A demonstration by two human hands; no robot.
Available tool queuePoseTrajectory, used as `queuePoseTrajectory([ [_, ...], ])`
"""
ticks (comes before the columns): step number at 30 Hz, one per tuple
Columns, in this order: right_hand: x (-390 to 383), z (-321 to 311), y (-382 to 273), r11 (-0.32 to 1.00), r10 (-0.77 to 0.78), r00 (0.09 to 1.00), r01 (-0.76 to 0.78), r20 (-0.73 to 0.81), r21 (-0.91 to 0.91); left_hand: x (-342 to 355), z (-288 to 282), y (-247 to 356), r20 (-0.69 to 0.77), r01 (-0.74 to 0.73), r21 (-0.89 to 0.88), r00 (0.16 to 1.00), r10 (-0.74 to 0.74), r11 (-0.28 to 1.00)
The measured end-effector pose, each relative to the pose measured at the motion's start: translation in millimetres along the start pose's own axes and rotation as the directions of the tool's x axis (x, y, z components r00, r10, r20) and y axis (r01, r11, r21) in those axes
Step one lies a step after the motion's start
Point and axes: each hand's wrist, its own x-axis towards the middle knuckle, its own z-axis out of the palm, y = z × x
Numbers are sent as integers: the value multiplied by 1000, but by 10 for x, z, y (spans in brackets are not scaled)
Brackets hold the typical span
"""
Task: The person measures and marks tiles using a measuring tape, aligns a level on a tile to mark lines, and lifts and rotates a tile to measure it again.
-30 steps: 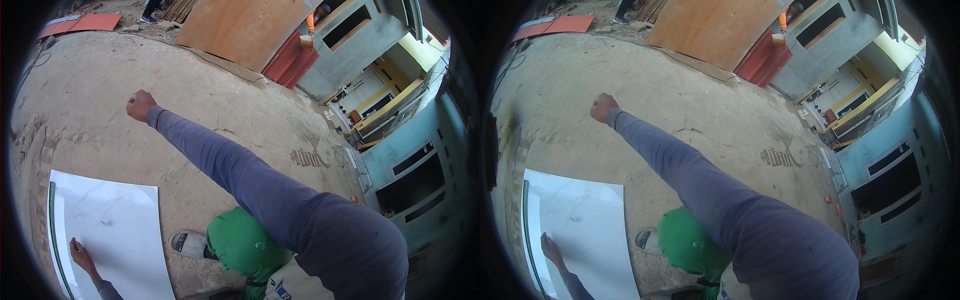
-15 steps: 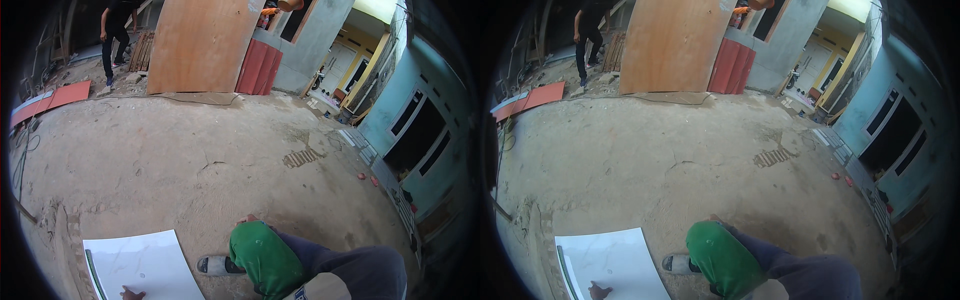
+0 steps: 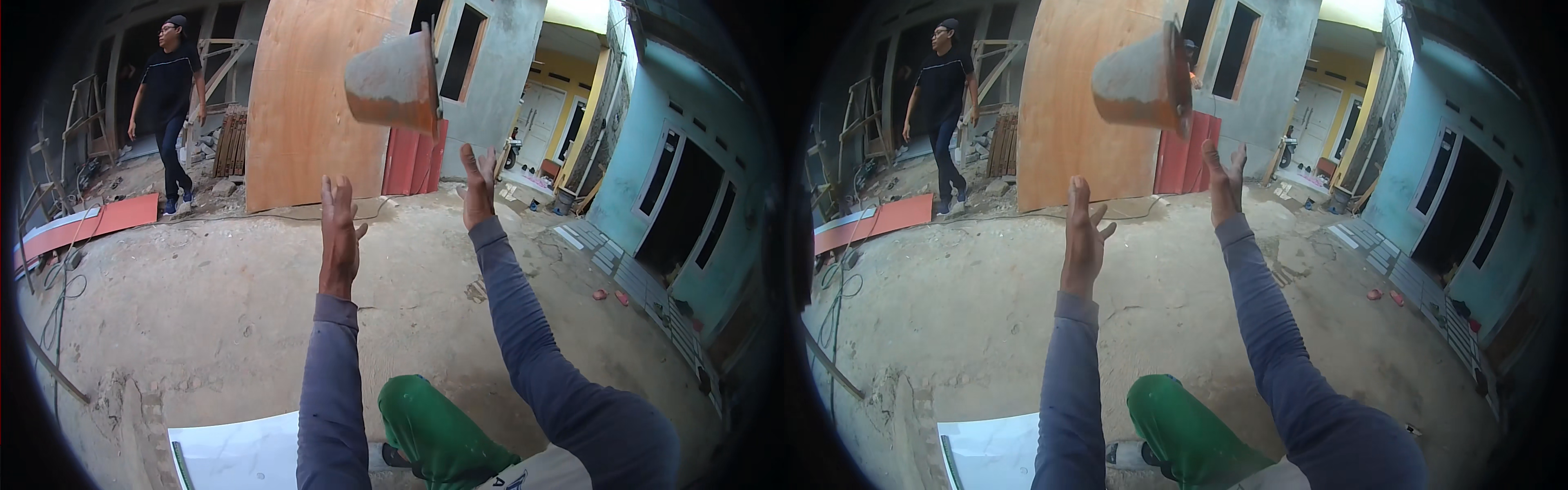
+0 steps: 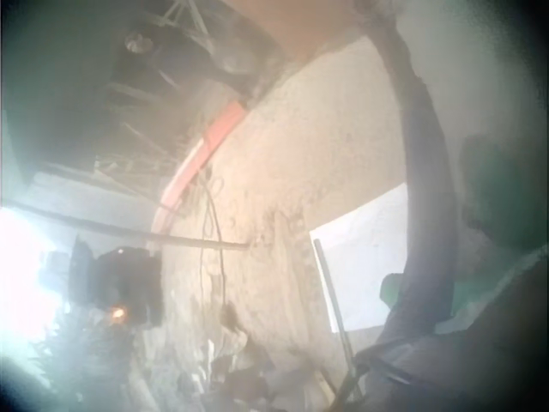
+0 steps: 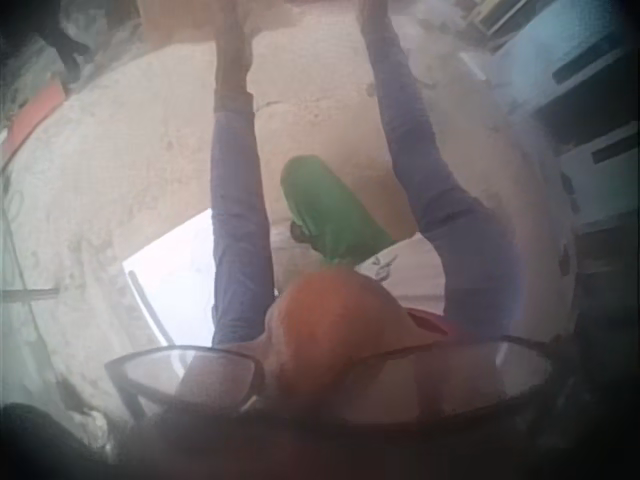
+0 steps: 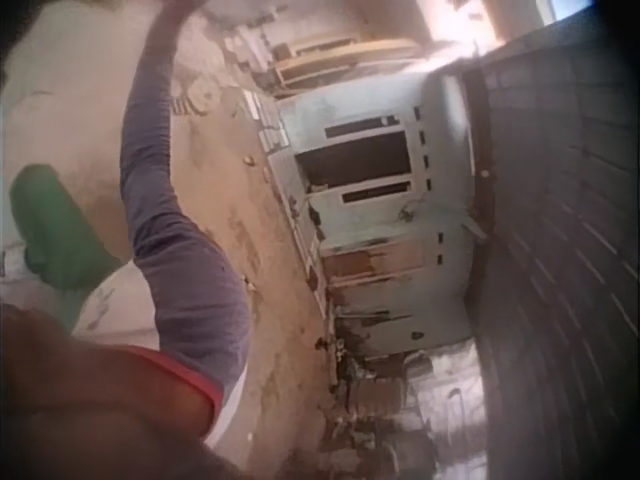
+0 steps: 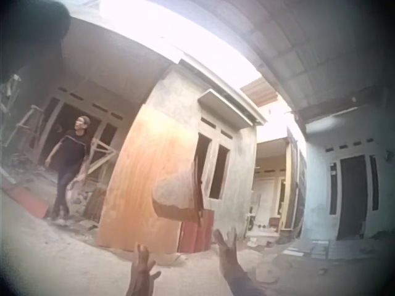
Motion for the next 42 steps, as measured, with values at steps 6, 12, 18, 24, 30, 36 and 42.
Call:
queuePoseTrajectory([
  [6,-2205,959,796,707,-174,850,459,498,-538,-776,-1617,-1101,-35,33,-695,996,-80,719],
  [12,-2604,1221,830,927,-143,824,305,548,-217,-2011,-2506,-1679,-301,-41,-736,914,-271,676],
  [18,-2906,1275,1064,788,582,434,-509,688,-346,-2571,-3031,-1955,-396,-172,-781,879,-264,600],
  [24,-3151,1339,1216,788,537,395,-551,746,-276,-2954,-3458,-1998,-356,44,-371,916,-186,928],
  [30,-3180,1319,1430,805,552,454,-507,700,-307,-3757,-3331,-2054,-487,667,-294,512,-708,684],
  [36,-3118,1234,1603,840,537,496,-387,683,-380,-3632,-1654,-2633,-113,627,118,779,-617,770],
  [42,-3692,1723,1638,821,540,385,-437,749,-367,-3859,-1744,-2115,-112,586,-180,786,-609,790],
])
